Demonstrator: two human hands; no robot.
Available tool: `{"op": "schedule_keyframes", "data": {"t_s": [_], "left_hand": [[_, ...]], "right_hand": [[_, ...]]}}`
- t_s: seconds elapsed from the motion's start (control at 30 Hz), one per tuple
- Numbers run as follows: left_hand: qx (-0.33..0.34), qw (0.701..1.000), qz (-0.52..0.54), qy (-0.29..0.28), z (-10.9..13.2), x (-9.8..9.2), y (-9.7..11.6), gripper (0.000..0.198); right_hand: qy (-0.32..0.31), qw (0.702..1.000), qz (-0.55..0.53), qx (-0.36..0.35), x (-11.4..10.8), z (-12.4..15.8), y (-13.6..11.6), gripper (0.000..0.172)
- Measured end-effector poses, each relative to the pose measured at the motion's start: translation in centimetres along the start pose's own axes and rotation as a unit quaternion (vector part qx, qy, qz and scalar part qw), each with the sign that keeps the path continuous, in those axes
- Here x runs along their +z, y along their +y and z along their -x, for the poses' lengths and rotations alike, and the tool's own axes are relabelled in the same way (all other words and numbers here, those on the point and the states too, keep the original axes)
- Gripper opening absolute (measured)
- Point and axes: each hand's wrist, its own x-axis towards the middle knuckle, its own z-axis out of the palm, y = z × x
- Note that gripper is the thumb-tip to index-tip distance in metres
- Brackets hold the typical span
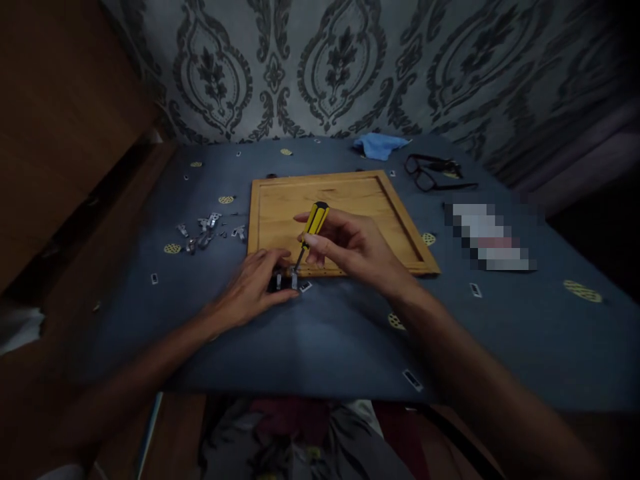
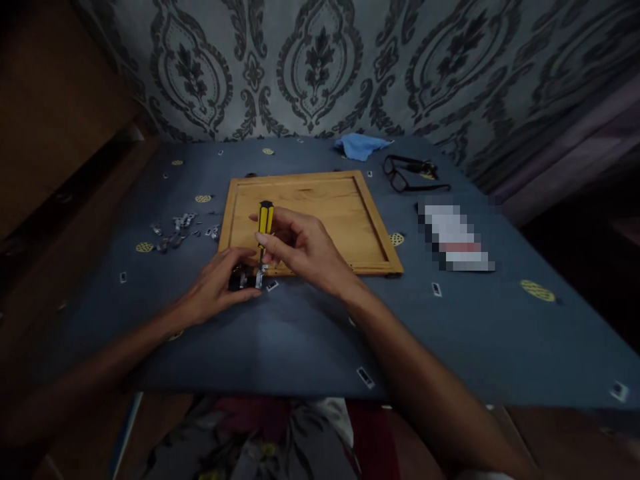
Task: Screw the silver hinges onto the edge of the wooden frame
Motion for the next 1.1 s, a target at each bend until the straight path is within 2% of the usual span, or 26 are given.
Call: {"op": "schedule_keyframes", "data": {"t_s": [0.13,0.3,0.5,0.6,0.87,1.03,1.1], "left_hand": [[0.004,1.0,0.002,0.007,0.0,0.1,-0.2,0.052],[0.01,1.0,0.001,0.007,0.0,0.2,-0.4,0.051],[0.01,1.0,-0.004,0.002,0.0,0.0,-0.3,0.048],[0.018,1.0,-0.002,-0.001,0.0,-0.1,-0.2,0.049],[0.03,0.999,-0.012,0.002,-0.1,0.0,-0.3,0.054],[0.033,0.999,-0.006,-0.002,0.1,-0.1,-0.1,0.049],[0.037,0.999,-0.003,-0.004,0.1,-0.1,-0.1,0.049]], "right_hand": [[0.018,1.0,0.005,-0.017,0.4,-0.4,0.4,0.041],[0.039,0.999,-0.004,0.002,1.2,-1.1,0.6,0.047],[-0.034,0.999,0.017,-0.014,0.4,-0.7,-0.3,0.037],[-0.036,0.999,0.018,-0.017,0.1,-0.2,-0.4,0.035],[0.114,0.993,0.04,-0.003,1.6,0.7,0.0,0.041],[0.231,0.971,0.035,-0.048,1.5,0.9,-0.4,0.037],[0.247,0.967,0.045,-0.053,1.4,1.0,-0.6,0.036]]}}
